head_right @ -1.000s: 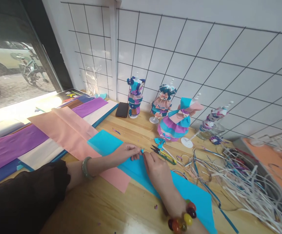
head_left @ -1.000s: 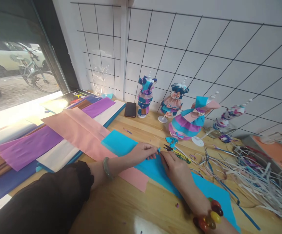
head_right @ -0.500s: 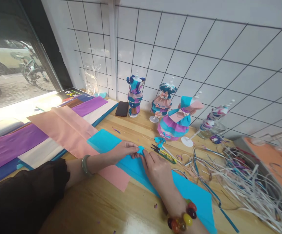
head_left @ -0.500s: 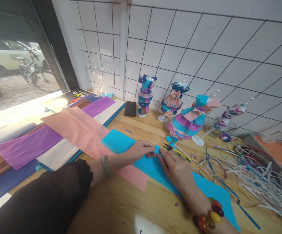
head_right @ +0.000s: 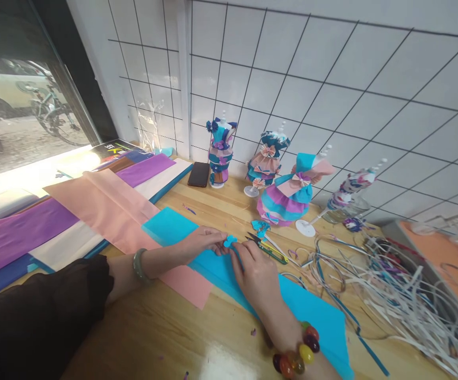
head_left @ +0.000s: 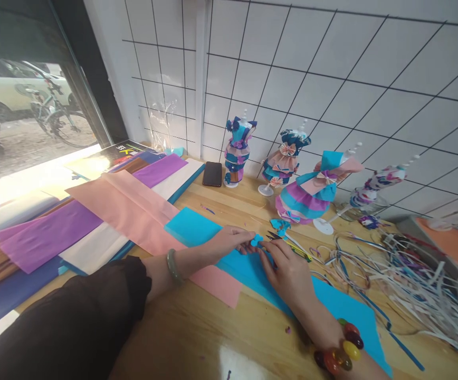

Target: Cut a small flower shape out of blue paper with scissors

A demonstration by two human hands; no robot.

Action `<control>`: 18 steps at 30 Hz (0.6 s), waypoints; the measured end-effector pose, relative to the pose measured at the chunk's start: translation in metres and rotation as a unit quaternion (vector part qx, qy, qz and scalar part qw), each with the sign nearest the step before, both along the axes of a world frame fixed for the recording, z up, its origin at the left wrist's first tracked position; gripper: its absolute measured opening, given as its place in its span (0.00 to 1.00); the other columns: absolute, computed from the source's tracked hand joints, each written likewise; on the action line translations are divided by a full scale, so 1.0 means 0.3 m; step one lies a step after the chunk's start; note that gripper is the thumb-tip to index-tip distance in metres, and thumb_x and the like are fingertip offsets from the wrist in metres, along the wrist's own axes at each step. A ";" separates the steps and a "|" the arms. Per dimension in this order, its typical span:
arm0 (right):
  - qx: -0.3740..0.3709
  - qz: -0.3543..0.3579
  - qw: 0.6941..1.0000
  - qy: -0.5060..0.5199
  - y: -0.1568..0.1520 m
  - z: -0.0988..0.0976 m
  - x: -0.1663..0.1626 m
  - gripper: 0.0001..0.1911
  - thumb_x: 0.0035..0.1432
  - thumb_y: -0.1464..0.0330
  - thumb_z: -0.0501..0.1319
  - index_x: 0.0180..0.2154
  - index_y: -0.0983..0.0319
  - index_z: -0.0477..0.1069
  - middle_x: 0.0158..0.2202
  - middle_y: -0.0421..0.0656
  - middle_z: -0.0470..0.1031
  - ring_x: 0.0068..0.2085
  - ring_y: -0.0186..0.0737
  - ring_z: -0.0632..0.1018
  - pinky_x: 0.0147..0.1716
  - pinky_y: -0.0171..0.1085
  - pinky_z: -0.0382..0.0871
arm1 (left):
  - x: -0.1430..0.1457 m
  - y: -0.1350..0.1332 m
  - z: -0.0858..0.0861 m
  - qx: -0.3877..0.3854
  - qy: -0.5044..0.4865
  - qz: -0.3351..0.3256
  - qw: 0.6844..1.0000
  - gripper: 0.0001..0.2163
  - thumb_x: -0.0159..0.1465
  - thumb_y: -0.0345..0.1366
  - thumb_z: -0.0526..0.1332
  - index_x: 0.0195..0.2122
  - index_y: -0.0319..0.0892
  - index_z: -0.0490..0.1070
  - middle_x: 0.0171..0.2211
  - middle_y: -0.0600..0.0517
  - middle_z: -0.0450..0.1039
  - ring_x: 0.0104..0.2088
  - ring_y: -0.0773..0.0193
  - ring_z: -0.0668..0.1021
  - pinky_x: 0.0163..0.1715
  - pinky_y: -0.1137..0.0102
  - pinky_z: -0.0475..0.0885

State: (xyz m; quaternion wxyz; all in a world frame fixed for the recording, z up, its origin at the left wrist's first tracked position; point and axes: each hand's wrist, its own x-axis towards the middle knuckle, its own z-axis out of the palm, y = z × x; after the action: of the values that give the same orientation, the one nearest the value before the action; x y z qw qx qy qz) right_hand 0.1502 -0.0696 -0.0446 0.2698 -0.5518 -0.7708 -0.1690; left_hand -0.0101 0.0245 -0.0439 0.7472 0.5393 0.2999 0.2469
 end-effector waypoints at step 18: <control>-0.090 0.019 0.981 0.174 0.000 0.002 -0.011 0.09 0.65 0.67 0.55 0.38 0.61 0.74 0.34 0.48 0.76 0.31 0.41 0.76 0.29 0.38 0.69 | 0.007 -0.021 -0.017 0.116 0.056 0.016 0.991 0.10 0.56 0.40 0.61 0.26 0.38 0.75 0.25 0.52 0.75 0.28 0.67 0.74 0.31 0.73 0.68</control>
State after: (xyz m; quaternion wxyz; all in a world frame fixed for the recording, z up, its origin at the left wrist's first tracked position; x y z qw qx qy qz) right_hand 0.1469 -0.0697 -0.0441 0.3521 -0.5800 -0.7346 0.0042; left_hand -0.0080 0.0181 -0.0491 0.6573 0.6306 0.3193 0.2614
